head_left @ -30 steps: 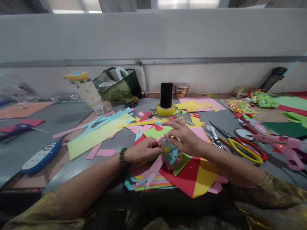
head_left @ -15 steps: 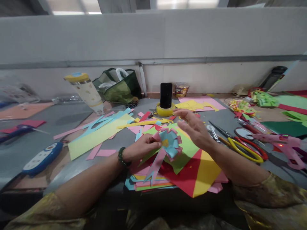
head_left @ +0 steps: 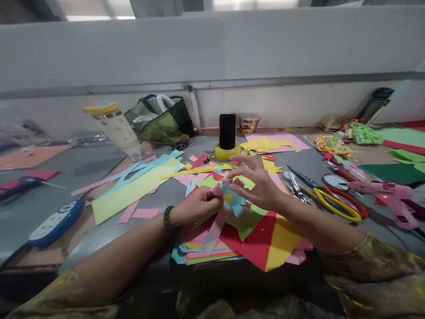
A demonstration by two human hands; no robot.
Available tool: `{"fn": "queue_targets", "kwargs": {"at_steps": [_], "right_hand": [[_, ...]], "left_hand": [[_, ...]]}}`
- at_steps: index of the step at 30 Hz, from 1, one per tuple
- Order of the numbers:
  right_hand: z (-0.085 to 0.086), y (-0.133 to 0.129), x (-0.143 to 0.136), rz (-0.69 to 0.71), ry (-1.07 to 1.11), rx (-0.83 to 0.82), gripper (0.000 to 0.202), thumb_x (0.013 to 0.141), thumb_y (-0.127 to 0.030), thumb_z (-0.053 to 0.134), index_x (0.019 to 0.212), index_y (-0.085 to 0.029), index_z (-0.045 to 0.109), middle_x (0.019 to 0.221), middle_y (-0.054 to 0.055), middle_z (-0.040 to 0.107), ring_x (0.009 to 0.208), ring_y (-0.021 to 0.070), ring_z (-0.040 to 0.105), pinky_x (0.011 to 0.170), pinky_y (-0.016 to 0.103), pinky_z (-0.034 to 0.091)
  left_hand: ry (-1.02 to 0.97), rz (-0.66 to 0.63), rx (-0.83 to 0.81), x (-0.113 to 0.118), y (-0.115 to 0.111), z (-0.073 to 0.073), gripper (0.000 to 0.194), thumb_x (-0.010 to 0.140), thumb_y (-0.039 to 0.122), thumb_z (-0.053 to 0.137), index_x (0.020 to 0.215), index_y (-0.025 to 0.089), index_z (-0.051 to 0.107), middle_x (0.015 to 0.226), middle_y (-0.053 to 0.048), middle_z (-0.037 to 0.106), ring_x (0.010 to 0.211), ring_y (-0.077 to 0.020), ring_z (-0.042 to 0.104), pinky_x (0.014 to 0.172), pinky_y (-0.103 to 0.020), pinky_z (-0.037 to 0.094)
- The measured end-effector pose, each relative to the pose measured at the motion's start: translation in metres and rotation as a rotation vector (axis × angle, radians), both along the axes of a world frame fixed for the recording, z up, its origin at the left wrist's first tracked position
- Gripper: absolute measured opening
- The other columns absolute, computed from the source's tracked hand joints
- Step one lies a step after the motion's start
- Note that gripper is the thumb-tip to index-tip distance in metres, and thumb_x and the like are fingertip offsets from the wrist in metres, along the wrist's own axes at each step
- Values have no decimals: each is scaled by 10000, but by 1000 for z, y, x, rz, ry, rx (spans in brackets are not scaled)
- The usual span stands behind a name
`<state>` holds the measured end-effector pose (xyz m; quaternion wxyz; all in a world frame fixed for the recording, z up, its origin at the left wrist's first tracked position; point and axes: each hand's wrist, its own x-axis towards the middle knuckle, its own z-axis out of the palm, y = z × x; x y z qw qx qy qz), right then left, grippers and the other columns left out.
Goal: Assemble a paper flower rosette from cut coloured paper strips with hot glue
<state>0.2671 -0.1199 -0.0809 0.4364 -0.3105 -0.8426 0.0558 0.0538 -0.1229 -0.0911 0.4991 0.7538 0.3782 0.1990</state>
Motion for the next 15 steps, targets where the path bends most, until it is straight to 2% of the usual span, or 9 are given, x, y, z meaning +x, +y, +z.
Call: {"fn": "queue_targets", "kwargs": {"at_steps": [8,15], "right_hand": [[-1,2,-3,22,-164,56,150,954,-292,607,831,-220,655,1357,133,617,1249,285,557,1029,526,467],[-1,3,-2,21,-206,46,183,975,-274,555,823,-220,641,1359,134,619,1265,291,541,1036,553,464]], "left_hand": [[-50,-50,108,5,-4,3,253,748,348,468,555,207,382,497,67,325,493,-75,277,445,-197,246],[38,-44,113,3,-2,0,272,751,414,471,594,206,394,541,58,341,523,-81,280,475,-210,258]]}}
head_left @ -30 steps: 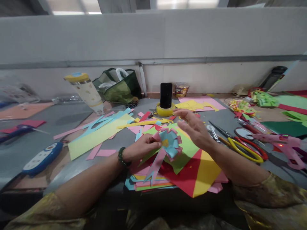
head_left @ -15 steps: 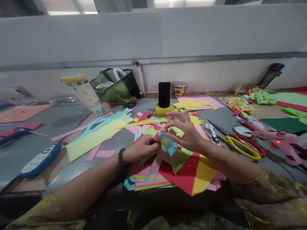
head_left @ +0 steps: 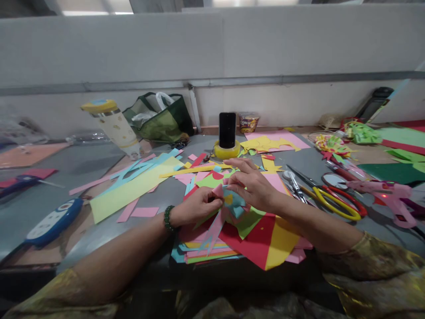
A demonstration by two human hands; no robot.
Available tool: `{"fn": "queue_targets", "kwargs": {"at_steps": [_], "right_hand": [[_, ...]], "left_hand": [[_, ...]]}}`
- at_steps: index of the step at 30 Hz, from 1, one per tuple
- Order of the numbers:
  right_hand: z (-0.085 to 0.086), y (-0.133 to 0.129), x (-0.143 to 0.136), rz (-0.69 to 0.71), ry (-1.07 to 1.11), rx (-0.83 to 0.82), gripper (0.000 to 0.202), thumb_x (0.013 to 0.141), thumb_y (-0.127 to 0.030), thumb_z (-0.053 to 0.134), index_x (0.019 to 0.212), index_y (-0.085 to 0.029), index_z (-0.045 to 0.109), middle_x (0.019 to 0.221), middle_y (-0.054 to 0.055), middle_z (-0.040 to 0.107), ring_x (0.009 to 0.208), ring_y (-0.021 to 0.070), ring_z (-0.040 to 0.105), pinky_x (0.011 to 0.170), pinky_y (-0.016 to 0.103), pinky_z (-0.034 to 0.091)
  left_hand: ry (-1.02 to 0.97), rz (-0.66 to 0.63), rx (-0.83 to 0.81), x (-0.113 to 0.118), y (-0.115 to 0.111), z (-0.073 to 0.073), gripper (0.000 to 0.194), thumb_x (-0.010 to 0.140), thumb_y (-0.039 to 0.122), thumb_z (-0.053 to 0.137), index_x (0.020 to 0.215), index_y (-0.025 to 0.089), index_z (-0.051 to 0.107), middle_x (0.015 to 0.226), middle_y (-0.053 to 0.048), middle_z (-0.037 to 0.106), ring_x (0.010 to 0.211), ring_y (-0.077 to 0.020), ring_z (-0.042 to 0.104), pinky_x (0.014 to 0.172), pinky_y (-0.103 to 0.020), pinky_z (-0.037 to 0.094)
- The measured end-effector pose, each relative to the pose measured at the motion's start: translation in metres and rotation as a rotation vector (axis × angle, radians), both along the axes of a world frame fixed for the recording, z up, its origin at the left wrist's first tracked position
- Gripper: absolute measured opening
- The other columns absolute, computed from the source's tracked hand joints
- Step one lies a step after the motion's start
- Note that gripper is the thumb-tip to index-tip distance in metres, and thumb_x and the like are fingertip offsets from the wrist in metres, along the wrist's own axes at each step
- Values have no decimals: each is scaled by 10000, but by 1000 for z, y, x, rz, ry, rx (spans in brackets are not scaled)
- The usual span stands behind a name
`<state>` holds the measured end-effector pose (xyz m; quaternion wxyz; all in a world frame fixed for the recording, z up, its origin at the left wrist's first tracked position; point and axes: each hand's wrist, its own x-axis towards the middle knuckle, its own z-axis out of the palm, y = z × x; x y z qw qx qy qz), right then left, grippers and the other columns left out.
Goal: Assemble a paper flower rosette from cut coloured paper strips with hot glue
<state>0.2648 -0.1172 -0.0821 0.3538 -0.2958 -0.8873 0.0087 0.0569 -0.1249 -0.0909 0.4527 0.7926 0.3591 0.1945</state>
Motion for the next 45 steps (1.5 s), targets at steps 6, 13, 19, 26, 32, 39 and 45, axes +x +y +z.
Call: {"fn": "queue_targets", "kwargs": {"at_steps": [6,13,19,26,32,39,45], "right_hand": [[-5,3,-3,-8,-4,-17,175,971,-256,554,816,-212,623,1334,155,630,1247,295,558,1021,570,472],[2,-2,1,14,246,-215,290,886,-334,650,1121,-192,556,1353,190,590,1270,292,558,1031,510,476],[2,0,-4,-17,447,-858,607,711,-296,692,1252,-189,438,735,-33,628,650,174,636,560,302,507],[5,-6,-12,-44,410,-881,545,662,-151,596,1198,-166,497,643,-88,510,543,100,474,492,232,355],[8,-4,-10,14,473,-976,503,687,-276,666,1171,-200,553,756,-26,602,666,159,568,572,279,435],[5,10,-6,-27,863,-1058,342,643,-354,632,954,-212,637,805,1,683,762,176,650,736,337,520],[0,21,3,-73,1076,-825,382,624,-406,775,922,-249,595,734,-24,720,746,169,691,825,371,546]], "left_hand": [[2,-18,21,0,0,-2,310,768,430,452,566,215,360,522,65,293,491,-70,228,453,-217,218],[-49,16,-36,0,1,-2,328,785,463,487,594,209,406,527,67,322,497,-81,269,464,-219,242],[-83,54,-48,-4,4,-6,411,798,548,541,612,193,450,546,61,343,532,-88,284,489,-230,250],[-128,143,-90,-2,3,-5,427,744,569,647,631,171,542,600,38,435,590,-111,377,558,-244,315],[-361,318,-213,5,-1,-1,438,644,521,748,533,184,491,542,58,397,540,-86,333,520,-228,292],[-648,538,-440,6,1,5,284,518,337,813,546,177,581,513,57,513,476,-71,406,475,-208,341],[-734,594,-487,3,7,2,258,521,289,838,621,174,630,576,30,610,533,-103,552,523,-210,456]]}}
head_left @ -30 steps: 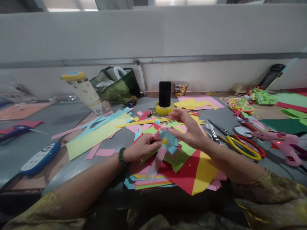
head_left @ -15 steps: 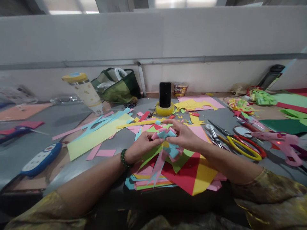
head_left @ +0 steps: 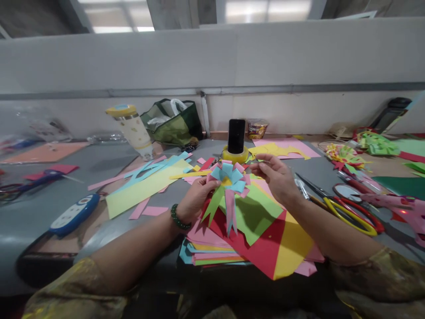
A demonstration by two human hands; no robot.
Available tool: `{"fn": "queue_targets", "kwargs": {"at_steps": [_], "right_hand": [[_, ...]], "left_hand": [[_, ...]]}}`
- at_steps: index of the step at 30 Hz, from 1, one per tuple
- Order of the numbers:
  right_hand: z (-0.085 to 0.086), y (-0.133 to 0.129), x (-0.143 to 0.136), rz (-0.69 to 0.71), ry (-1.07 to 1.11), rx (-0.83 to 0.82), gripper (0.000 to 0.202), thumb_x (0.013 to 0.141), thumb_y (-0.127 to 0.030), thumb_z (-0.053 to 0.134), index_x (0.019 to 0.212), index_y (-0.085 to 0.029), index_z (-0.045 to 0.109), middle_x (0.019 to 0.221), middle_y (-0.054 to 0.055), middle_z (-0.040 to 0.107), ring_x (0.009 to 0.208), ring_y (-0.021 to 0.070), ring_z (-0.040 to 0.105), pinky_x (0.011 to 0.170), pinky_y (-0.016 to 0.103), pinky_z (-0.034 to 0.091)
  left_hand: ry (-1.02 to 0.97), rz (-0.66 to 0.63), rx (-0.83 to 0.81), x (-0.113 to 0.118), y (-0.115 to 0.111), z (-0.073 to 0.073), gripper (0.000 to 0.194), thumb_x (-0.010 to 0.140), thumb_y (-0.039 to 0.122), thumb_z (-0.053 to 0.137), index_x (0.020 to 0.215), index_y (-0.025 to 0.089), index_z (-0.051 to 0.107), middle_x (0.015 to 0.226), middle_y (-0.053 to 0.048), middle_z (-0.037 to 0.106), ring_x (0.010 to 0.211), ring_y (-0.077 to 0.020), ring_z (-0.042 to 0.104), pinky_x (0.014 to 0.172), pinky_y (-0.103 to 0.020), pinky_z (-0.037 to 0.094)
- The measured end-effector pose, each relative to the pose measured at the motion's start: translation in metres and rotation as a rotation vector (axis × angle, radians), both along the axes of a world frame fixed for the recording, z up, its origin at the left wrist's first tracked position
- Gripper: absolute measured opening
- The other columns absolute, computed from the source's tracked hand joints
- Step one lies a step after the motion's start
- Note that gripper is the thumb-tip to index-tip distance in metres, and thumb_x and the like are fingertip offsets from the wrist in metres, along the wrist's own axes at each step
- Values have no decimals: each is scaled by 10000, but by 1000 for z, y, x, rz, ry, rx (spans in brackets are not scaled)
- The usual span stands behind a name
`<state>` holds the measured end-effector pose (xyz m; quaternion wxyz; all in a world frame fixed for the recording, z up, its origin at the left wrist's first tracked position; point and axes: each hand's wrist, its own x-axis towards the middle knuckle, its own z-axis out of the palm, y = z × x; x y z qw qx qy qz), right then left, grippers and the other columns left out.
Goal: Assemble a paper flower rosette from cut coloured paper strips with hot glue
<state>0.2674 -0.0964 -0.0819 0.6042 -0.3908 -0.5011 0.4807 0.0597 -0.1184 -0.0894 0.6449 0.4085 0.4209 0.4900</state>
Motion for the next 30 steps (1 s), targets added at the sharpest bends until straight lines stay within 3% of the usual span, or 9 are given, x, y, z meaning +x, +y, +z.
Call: {"fn": "queue_targets", "kwargs": {"at_steps": [8,12,15,18,22,27,30], "right_hand": [[0,7,5,0,-69,0,549,507,-489,907,896,-221,628,727,20,749,742,208,720,821,423,566],[2,8,8,-43,-84,-18,488,467,-406,920,826,-215,650,685,1,721,700,189,690,747,369,553],[1,11,11,-58,-50,-38,379,519,-378,872,767,-225,629,581,-48,628,595,141,613,664,317,519],[0,8,6,70,-5,-134,315,567,-366,782,816,-227,648,667,-17,671,660,158,640,663,312,519],[-1,-8,-12,295,-86,-230,374,551,-313,778,896,-214,671,876,25,733,854,203,685,768,332,534],[-1,-17,-21,278,-155,-136,304,559,-264,780,812,-213,618,793,-13,708,773,175,668,782,335,529],[0,-16,-17,246,-168,-79,288,579,-263,768,819,-215,616,804,-10,717,785,182,679,766,332,535]], "left_hand": [[-56,-5,-11,-3,4,-4,248,569,252,865,678,163,660,663,-3,681,605,-130,638,614,-245,536],[-70,17,20,-6,6,-8,275,566,240,887,742,157,691,700,-6,688,646,-131,644,644,-241,528],[-77,50,52,-7,8,-8,285,552,243,900,697,155,670,679,11,663,613,-97,601,602,-204,491],[-85,73,82,-6,8,-7,304,538,257,908,666,162,649,657,31,639,596,-81,575,591,-189,475],[-71,55,98,-2,6,-7,342,525,299,919,739,161,692,722,7,683,649,-102,607,629,-207,501],[-36,-62,109,-1,0,-1,400,521,319,924,831,186,709,817,-9,715,714,-133,648,639,-219,511],[-72,-64,112,-3,1,2,434,523,340,905,885,209,705,848,3,703,721,-133,647,661,-227,513]]}}
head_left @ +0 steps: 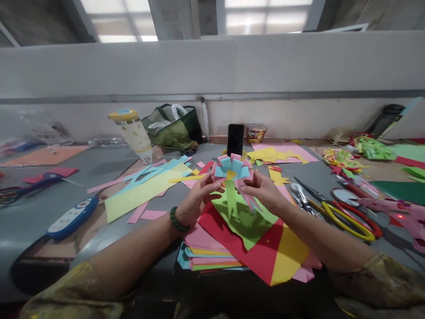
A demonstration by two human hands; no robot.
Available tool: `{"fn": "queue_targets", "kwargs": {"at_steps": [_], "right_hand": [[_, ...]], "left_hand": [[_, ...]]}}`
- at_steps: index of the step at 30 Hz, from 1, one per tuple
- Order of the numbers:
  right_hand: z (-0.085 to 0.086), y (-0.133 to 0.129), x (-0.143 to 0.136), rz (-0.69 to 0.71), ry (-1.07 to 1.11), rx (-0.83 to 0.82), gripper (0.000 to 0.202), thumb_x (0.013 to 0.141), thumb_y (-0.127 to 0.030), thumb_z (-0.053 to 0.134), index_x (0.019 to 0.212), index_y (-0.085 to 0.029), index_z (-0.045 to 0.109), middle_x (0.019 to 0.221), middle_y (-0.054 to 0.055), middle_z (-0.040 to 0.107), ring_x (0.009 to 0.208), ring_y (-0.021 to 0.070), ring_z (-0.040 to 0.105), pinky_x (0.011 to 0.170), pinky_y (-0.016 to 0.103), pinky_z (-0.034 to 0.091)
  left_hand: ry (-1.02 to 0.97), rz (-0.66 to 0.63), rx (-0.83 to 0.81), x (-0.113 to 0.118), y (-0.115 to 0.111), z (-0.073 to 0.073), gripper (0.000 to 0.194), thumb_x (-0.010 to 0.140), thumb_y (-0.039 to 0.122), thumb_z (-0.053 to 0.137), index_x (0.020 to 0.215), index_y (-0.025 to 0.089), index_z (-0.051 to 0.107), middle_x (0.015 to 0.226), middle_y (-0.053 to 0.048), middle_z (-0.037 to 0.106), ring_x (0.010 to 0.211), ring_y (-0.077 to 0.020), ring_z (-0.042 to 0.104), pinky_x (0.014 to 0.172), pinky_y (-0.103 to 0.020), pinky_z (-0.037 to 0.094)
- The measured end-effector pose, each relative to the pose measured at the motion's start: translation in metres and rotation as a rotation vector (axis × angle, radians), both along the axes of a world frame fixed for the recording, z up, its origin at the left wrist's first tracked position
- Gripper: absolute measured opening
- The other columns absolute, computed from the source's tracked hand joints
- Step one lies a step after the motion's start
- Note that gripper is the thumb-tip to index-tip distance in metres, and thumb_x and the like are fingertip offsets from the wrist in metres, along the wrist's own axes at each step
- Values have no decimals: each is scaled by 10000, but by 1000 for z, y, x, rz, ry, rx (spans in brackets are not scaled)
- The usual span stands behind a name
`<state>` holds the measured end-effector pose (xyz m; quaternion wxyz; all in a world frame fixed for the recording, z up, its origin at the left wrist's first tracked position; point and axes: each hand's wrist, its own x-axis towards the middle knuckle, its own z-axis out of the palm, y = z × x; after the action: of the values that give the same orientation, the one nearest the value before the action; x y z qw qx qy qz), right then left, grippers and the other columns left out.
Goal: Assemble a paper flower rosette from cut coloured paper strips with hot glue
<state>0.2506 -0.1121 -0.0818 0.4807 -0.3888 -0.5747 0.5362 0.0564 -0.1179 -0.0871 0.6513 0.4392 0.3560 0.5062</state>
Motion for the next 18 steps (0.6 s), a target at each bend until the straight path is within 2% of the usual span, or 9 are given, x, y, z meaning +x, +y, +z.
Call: {"fn": "queue_targets", "kwargs": {"at_steps": [2,5,8,11,14,18], "right_hand": [[0,-1,0,-17,-17,26,285,586,-266,772,811,-222,602,821,-3,729,808,199,692,750,335,543],[-1,-4,-4,-48,-15,44,288,602,-294,776,793,-236,569,821,4,734,847,227,706,743,348,556],[-2,-5,-7,-77,21,65,296,617,-319,769,838,-238,588,827,4,728,874,231,705,795,367,558],[-4,-1,-3,-136,46,91,295,600,-317,778,792,-237,569,800,-7,709,840,211,688,797,358,549],[-5,8,5,-202,44,112,304,583,-319,787,721,-237,528,730,-22,676,782,192,661,761,344,540],[-3,16,11,-240,92,120,319,558,-301,782,800,-233,586,825,-3,715,857,207,666,817,361,533]], "left_hand": [[8,0,7,-1,2,-2,411,531,377,896,851,199,710,826,-4,701,718,-136,643,675,-235,507],[102,-91,32,1,3,-8,383,564,416,885,833,178,751,812,-43,727,752,-168,656,718,-270,506],[216,-129,65,2,3,-12,307,571,405,883,739,172,775,706,-42,715,672,-159,619,677,-273,490],[288,-122,85,2,2,-10,258,575,380,887,593,162,750,568,-26,649,558,-124,541,593,-253,456],[315,-132,79,-1,3,-5,255,568,376,895,606,163,760,571,-31,653,530,-118,541,556,-247,453],[319,-77,60,-8,8,1,285,548,400,898,589,176,728,542,0,605,473,-98,518,477,-220,409]]}}
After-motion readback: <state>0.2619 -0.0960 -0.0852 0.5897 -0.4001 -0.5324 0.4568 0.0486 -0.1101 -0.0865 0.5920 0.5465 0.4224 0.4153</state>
